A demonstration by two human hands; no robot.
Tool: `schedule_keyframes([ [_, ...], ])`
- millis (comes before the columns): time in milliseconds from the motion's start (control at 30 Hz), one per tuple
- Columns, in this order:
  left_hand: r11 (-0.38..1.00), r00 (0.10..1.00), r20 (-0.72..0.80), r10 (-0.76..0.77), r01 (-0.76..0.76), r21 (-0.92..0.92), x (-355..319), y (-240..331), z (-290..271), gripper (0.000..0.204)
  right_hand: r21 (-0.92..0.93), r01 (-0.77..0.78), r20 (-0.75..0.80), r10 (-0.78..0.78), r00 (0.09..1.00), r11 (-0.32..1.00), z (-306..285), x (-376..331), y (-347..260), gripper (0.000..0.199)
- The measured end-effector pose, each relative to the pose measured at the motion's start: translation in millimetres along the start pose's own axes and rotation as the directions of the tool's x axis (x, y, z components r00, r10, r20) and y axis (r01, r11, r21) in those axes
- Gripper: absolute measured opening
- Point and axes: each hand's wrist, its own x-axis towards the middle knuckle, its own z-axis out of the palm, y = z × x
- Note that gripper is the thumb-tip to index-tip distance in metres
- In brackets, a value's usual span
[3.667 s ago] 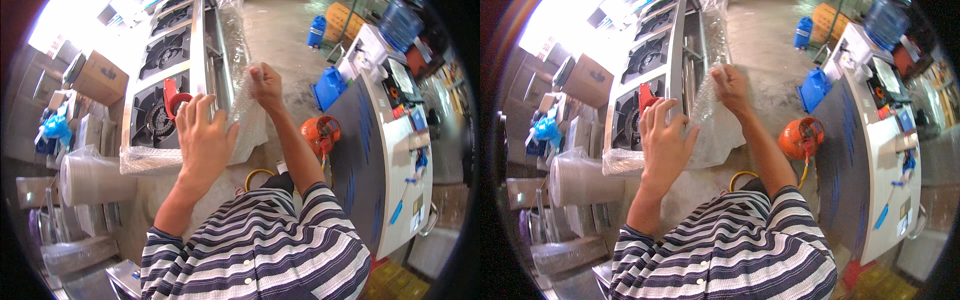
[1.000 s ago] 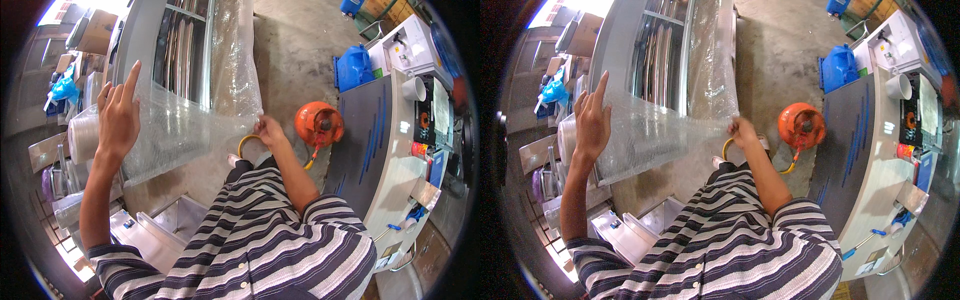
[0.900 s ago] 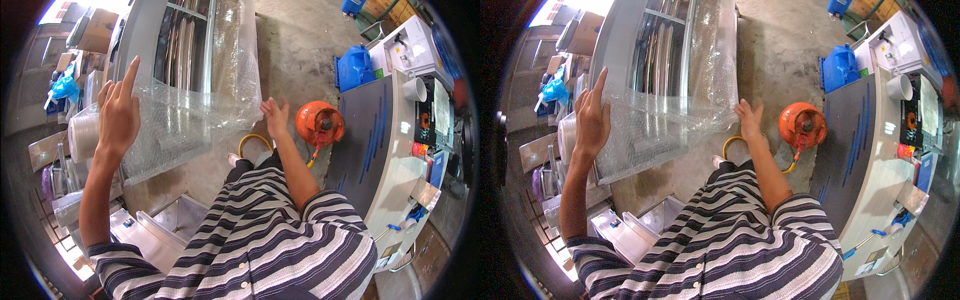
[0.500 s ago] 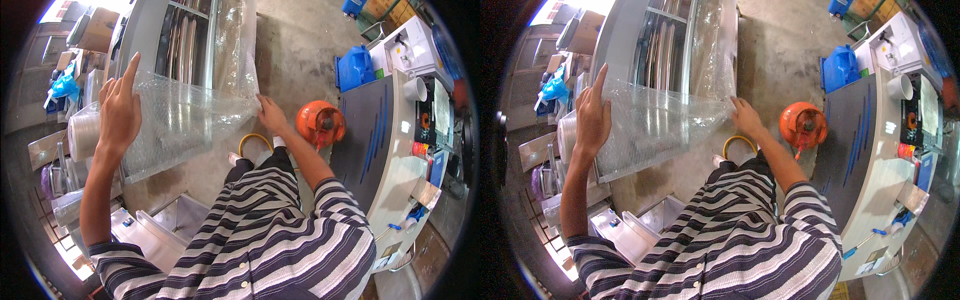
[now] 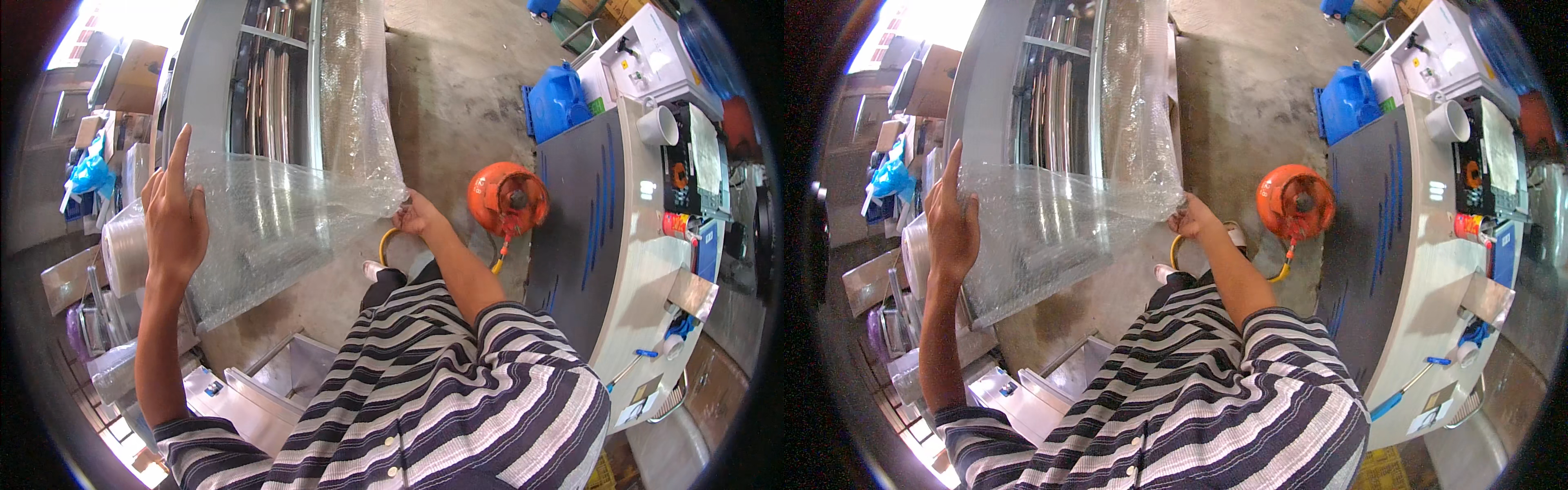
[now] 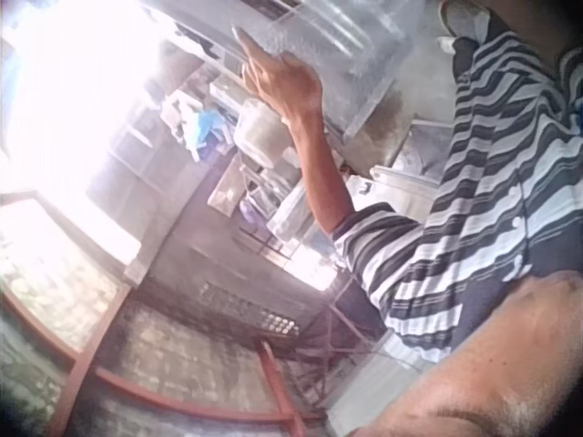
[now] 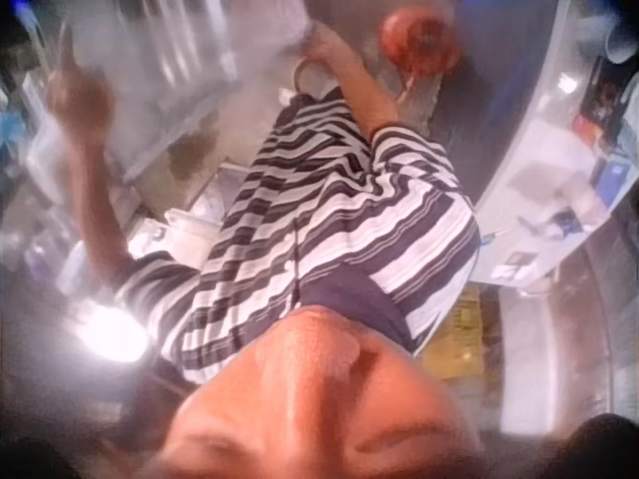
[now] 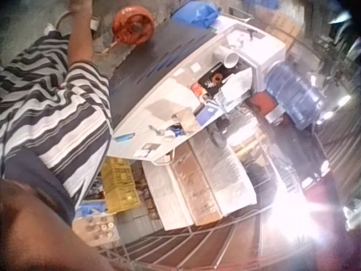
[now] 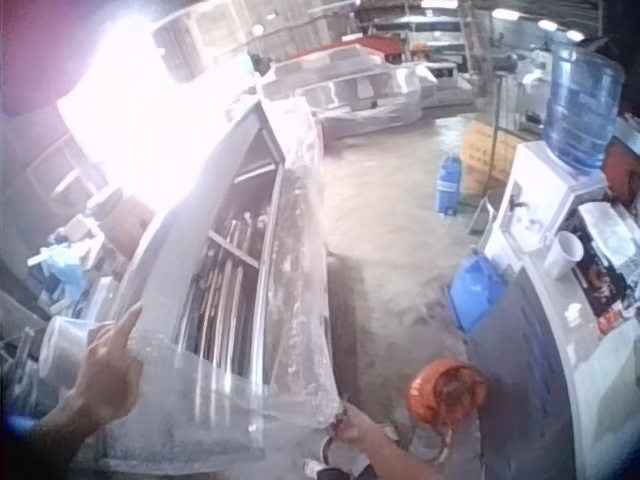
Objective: The person wraps a stainless steel commercial cooking appliance with bubble wrap and secures it with packing tape. They smooth the wrap, cut it with a tape dispenser, and apply tape to hold the layers in place.
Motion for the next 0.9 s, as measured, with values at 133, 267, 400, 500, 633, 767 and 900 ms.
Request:
schedule_keyframes([
  [133,1.000,1.000,-0.019,0.011,-0.011,-0.011,3,0,-1,0.089,-0.030,0.108,0.185,-0.100,0.978,0.994,-10,1,-20,0.034],
  [267,0.995,0.996,0.039,-0.084,0.086,-0.056,-14,-3,5,0.087,-0.155,0.197,0.056,-0.190,0.980,0.968,52,-119,-5,0.023],
  [400,0.994,0.998,0.026,-0.050,0.053,-0.095,-6,-8,6,0.085,-0.479,0.558,0.310,-0.464,0.830,0.678,24,-160,0,0.021],
  [500,0.993,1.000,-0.022,0.003,-0.006,-0.115,-9,-8,2,0.084,-0.231,0.621,0.151,-0.603,0.783,0.749,-9,-155,3,0.025],
  [633,0.991,0.996,0.016,-0.083,0.084,-0.101,-1,-4,5,0.084,-0.516,0.748,-0.035,-0.882,0.470,0.419,-48,-133,-21,0.049],
  [767,0.990,0.998,-0.008,-0.068,0.066,-0.125,-9,-6,8,0.085,-0.598,0.290,0.795,-0.601,0.090,-0.747,48,-177,25,0.073],
  [900,0.994,0.998,-0.024,-0.057,0.054,-0.095,-7,-7,3,0.086,-0.676,0.345,0.712,-0.456,0.534,-0.651,75,-130,8,0.067],
])
